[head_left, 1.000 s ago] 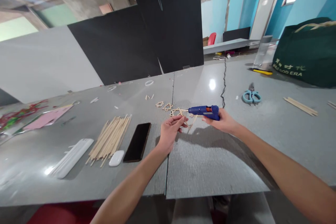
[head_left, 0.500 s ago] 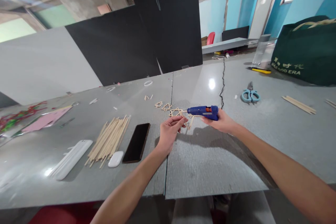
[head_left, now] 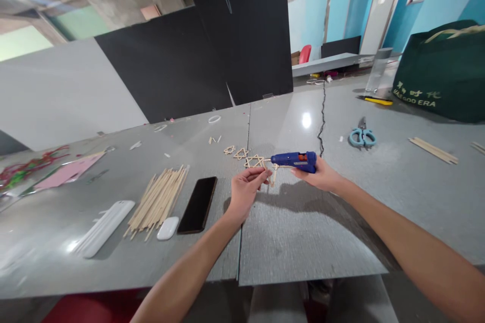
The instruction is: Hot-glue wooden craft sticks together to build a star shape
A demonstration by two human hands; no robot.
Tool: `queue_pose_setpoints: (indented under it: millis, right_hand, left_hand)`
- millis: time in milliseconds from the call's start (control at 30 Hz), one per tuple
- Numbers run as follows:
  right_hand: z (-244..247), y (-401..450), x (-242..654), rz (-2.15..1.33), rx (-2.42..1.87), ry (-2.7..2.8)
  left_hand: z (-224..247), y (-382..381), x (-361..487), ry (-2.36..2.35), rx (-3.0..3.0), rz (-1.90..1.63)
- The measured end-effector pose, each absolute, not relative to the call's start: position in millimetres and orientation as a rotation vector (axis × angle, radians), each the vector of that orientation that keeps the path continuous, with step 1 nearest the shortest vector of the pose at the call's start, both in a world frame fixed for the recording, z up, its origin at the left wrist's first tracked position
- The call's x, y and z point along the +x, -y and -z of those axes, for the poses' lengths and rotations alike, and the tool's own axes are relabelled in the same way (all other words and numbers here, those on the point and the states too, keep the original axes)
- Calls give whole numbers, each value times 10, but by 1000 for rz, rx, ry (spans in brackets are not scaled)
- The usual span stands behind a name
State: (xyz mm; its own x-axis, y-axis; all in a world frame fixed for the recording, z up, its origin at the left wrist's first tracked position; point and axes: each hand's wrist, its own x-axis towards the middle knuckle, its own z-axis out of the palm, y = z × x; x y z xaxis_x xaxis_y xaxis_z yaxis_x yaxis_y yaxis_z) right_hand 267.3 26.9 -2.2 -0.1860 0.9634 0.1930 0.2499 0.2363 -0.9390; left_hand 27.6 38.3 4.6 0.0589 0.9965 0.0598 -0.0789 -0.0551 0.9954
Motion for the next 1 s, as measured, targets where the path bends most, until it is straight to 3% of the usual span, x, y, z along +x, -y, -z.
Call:
queue_pose_setpoints:
  millis: [1000]
  right_hand:
    - [39,-278,2683,-997,-1138,1708]
  left_hand:
    - [-102,-364,291,-1115,1214,-1275]
